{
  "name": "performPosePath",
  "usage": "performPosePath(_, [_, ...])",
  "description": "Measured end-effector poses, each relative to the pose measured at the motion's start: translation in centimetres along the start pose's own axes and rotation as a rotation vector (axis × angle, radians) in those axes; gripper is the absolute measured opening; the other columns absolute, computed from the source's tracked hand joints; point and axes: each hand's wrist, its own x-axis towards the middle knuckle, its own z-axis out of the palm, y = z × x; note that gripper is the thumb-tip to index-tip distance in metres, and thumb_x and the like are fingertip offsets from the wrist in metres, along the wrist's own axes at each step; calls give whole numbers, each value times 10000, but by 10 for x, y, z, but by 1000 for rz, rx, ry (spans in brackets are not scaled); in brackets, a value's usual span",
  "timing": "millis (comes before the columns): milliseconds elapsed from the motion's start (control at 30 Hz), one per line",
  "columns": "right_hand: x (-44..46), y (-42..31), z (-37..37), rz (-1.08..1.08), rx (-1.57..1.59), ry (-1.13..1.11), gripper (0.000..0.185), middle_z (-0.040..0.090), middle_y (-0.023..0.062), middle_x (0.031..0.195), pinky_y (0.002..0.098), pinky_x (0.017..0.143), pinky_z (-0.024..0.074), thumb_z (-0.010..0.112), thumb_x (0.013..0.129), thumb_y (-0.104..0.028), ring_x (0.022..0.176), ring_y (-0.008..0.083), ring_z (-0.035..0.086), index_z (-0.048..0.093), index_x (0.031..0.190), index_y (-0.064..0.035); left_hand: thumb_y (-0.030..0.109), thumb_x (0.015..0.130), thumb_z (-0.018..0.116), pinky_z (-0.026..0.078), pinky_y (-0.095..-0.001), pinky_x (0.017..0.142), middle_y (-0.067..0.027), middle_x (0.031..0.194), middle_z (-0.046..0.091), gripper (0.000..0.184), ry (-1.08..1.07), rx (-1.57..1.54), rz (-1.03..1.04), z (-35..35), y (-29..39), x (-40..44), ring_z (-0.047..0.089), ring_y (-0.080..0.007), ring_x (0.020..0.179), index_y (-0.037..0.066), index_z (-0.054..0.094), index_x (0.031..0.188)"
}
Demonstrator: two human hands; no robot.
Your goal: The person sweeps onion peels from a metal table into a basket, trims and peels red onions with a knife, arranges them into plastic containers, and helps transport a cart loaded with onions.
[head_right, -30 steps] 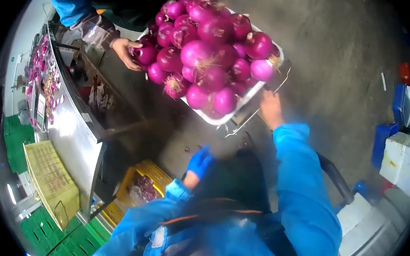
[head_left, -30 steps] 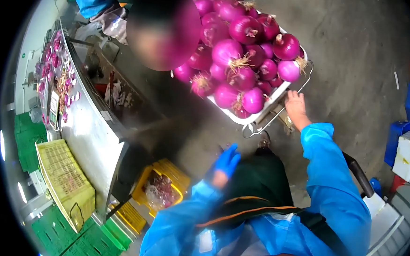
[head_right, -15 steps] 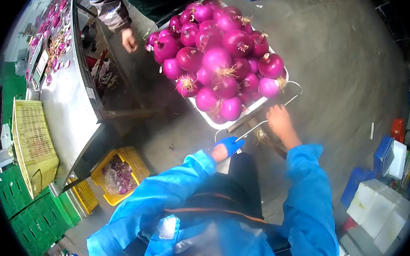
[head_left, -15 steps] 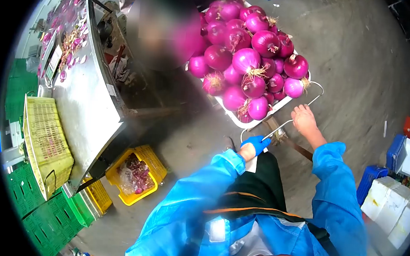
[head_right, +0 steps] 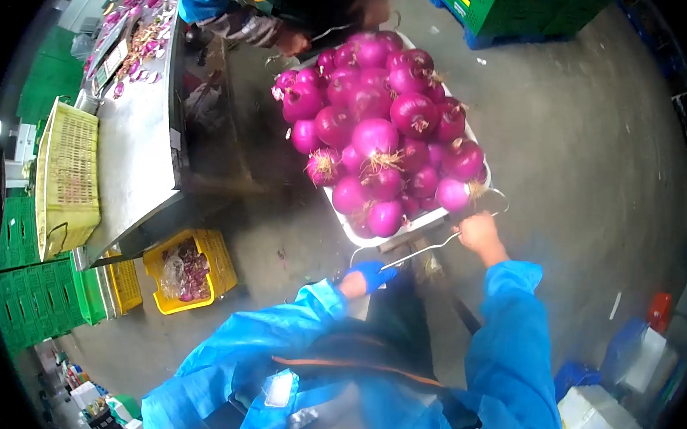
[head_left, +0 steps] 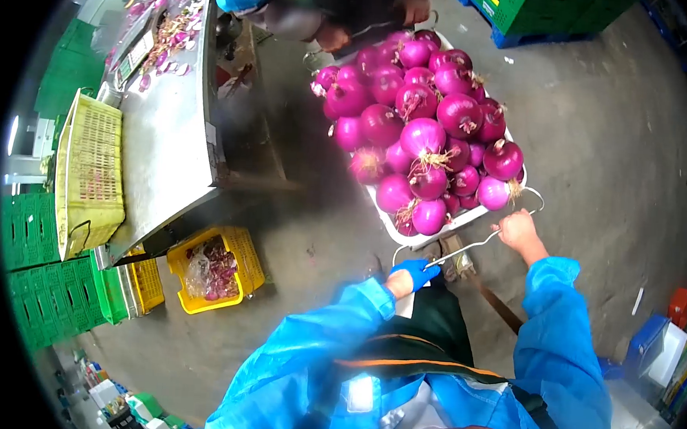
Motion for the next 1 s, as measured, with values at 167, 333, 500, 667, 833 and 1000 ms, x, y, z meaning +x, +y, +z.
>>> performPosePath(167, [8, 0, -6, 4, -2, 9, 401, 683, 87, 660, 425, 743, 461, 551, 899, -418, 671, 273, 666, 727, 697, -120, 587, 924, 475, 504, -413, 818, -128, 904, 715, 539, 63, -13, 31, 9, -20, 12, 679, -316, 890, 104, 686, 1039])
performPosePath(333, [18, 1, -17, -69, 46, 84, 315, 680, 113, 661, 437, 651, 510, 619, 836, -373, 657, 300, 677, 730, 699, -111, 569, 948, 440, 507, -417, 805, -142, 884, 708, 554, 76, -72, 38, -28, 8, -4, 677, -318, 855, 82, 701, 991])
performPosePath(500, [27, -1, -29, -77, 80, -99, 309, 703, 122, 749, 446, 685, 543, 562, 850, -362, 726, 307, 694, 746, 760, -131, 548, 934, 470, 507, -422, 777, -158, 844, 699, 530, 190, -33, 127, -33, -2, 0, 673, -338, 828, 87, 732, 917])
performPosePath(667, [31, -4, -38, -99, 91, -241, 312, 717, 114, 818, 456, 717, 548, 544, 863, -367, 788, 302, 699, 748, 829, -133, 488, 927, 510, 499, -445, 730, -185, 793, 675, 477, 206, 6, 48, -27, -17, 9, 653, -360, 761, 67, 721, 852])
performPosePath(833, [7, -24, -80, -164, 112, -267, 316, 715, 125, 838, 454, 741, 550, 549, 852, -357, 829, 308, 696, 741, 847, -106, 401, 919, 536, 495, -457, 725, -192, 844, 671, 379, 290, 186, 253, -43, -19, -40, 641, -373, 782, 61, 703, 896])
performPosePath(1000, [-36, -38, -118, -253, 157, -148, 305, 698, 162, 839, 475, 774, 539, 577, 848, -333, 833, 336, 682, 722, 851, -64, 306, 926, 558, 517, -391, 721, -145, 850, 681, 273, 273, 256, 321, -71, 34, -113, 666, -288, 777, 74, 702, 925])
